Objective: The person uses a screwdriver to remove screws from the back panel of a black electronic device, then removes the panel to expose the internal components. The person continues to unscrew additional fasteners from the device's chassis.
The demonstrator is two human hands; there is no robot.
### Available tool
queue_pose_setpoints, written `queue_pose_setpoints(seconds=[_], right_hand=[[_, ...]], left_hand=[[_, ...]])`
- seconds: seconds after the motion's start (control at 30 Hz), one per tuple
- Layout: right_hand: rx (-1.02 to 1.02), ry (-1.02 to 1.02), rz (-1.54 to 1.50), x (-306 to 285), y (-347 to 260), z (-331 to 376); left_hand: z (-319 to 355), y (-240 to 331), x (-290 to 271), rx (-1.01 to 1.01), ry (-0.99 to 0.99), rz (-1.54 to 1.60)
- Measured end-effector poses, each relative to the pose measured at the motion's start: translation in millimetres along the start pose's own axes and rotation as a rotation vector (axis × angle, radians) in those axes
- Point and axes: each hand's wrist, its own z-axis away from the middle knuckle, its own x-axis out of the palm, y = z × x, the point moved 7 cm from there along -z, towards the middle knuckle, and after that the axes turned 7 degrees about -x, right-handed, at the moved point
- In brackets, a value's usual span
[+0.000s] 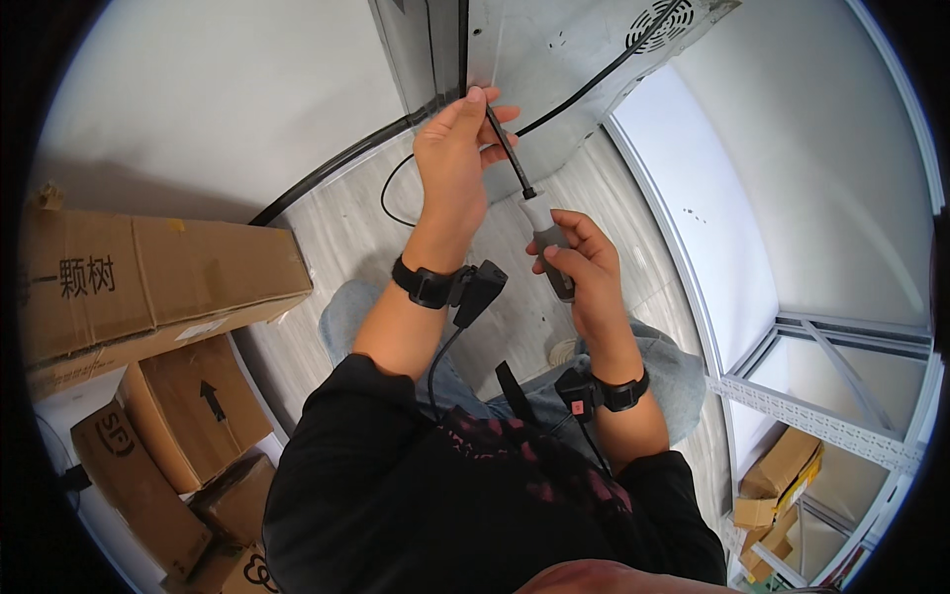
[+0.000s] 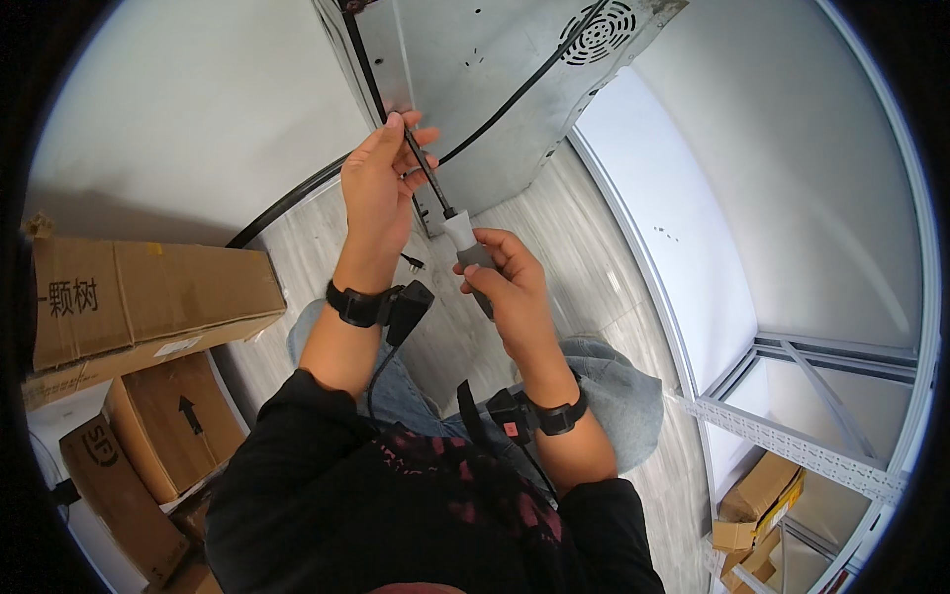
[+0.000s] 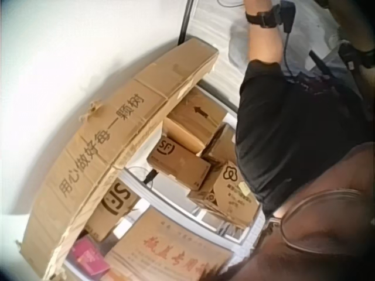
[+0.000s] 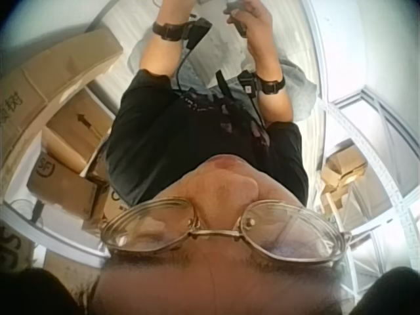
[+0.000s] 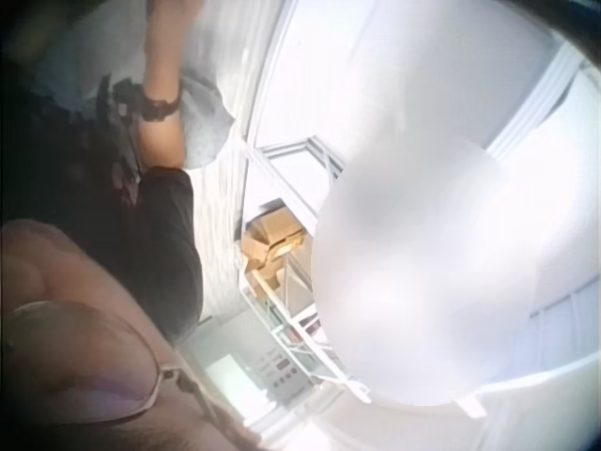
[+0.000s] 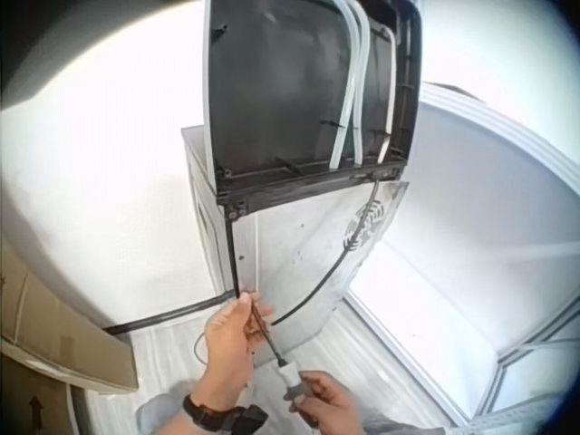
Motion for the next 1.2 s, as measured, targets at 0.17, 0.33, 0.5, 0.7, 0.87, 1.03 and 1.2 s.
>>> queue_pose_setpoints(seconds=[0.17, 0.33, 0.5, 0.7, 0.87, 1.03, 1.2], right_hand=[[0.0, -0.005, -0.012, 0.0, 0.9, 0.6], [-0.011, -0.009, -0.005, -2.9, 3.1, -1.0], [-0.048, 0.035, 0.035, -5.5, 1.5, -0.3], [-0.049, 0.046, 0.033, -8.9, 0.8, 0.7], [-0.037, 0.059, 0.052, -5.6, -3.6, 0.7], [-0.038, 0.048, 0.018, -6.9, -2.7, -0.3], [-0.039, 0.053, 0.074, -6.8, -3.1, 1.1]], left_hand=[[-0.3, -0.9, 0.0, -0.046, 0.039, 0.114], [-1.7, -1.5, 1.3, -0.051, 0.087, 0.102], [-1.1, -4.8, 7.8, 0.017, 0.174, 0.142], [-5.2, -6.9, 6.5, 0.142, 0.207, 0.108], [-4.8, -1.7, 7.3, 0.19, 0.19, 0.083], [-4.2, -3.0, 8.8, 0.124, 0.134, 0.119], [-0.4, -1.0, 3.7, 0.109, 0.123, 0.109]])
